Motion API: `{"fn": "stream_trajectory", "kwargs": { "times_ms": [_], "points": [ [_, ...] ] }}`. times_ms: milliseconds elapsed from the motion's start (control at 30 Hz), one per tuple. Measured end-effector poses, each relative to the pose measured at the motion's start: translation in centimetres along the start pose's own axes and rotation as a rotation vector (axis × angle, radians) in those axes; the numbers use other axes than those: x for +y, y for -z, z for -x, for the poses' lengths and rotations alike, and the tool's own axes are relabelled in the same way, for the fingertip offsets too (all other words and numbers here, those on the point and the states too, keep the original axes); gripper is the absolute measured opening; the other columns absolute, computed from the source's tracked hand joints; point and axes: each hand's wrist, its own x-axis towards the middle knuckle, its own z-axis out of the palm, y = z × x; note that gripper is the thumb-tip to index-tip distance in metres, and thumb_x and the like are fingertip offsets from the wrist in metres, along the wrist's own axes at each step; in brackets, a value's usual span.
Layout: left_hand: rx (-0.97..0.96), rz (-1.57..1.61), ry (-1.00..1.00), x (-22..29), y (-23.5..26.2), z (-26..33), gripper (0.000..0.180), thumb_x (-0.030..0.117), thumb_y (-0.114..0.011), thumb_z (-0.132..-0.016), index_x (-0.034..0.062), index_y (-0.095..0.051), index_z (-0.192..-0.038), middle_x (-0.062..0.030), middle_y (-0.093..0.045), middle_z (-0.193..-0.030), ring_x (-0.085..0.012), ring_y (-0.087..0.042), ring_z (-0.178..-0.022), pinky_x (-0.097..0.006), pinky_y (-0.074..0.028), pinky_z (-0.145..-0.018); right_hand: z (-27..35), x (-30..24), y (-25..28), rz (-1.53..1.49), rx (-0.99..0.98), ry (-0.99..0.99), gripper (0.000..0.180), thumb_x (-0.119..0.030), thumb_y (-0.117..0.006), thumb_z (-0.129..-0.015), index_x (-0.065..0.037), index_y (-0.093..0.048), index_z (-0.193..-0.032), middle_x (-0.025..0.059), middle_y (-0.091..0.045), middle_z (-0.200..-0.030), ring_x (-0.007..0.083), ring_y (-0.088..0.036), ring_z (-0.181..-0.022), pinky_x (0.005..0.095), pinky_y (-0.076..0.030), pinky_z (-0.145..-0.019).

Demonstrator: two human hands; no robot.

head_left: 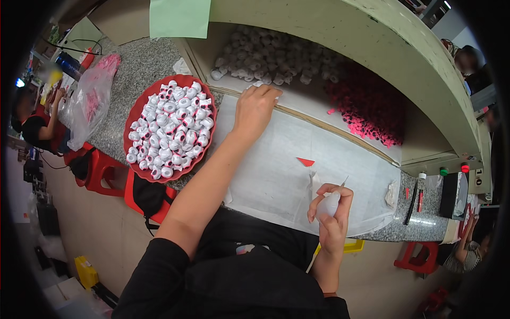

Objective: Assembling small white plastic components at a manual workstation using an applicator bottle.

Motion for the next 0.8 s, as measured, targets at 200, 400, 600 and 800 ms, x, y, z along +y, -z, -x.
{"fn": "stream_trajectory", "kwargs": {
  "times_ms": [200, 400, 600, 800],
  "points": [
    [-0.086, 1.181, 0.286, 5.0, 5.3, 4.5, 0.019, -0.002, -0.057, -0.071, -0.0001, -0.055, -0.090, -0.0077, -0.057, -0.091, -0.0142, -0.055, -0.083, -0.025, -0.042, -0.071, -0.2, -2.2, -0.9, 0.162, 0.166, 0.006, 0.029, -0.010, -0.051, -0.071, 0.000, -0.038, -0.095, 0.0135, -0.039, -0.096, 0.0191, -0.050, -0.060, 0.0273, -0.045, -0.046],
    [-0.252, 1.681, 0.370, 6.7, 5.6, 9.3, 0.024, -0.001, -0.055, -0.074, -0.0031, -0.050, -0.097, -0.0136, -0.052, -0.101, -0.0181, -0.054, -0.089, -0.031, -0.044, -0.078, -0.5, -3.4, -1.8, 0.180, 0.320, 0.220, 0.026, 0.001, -0.056, -0.066, -0.001, -0.040, -0.086, 0.0099, -0.045, -0.084, 0.0180, -0.051, -0.075, 0.0254, -0.047, -0.052],
    [-0.210, 1.848, 0.360, 6.8, 5.6, 10.5, 0.024, -0.001, -0.054, -0.075, -0.0012, -0.049, -0.098, -0.0161, -0.049, -0.103, -0.0185, -0.053, -0.090, -0.035, -0.046, -0.079, -0.5, -2.6, -3.3, 0.234, 0.360, 0.543, 0.041, -0.025, -0.069, -0.065, -0.006, -0.039, -0.086, 0.0050, -0.040, -0.074, 0.0103, -0.038, -0.055, 0.0188, -0.037, -0.052],
    [-0.276, 1.917, 0.394, 6.3, 6.5, 10.8, 0.031, -0.006, -0.051, -0.075, -0.0018, -0.044, -0.105, -0.0137, -0.050, -0.106, -0.0165, -0.052, -0.094, -0.026, -0.042, -0.081, 0.2, -2.7, -4.7, 0.447, 0.169, 0.659, 0.047, -0.016, -0.078, -0.053, -0.008, -0.042, -0.083, 0.0046, -0.046, -0.079, 0.0120, -0.049, -0.060, 0.0212, -0.045, -0.052]
  ]
}}
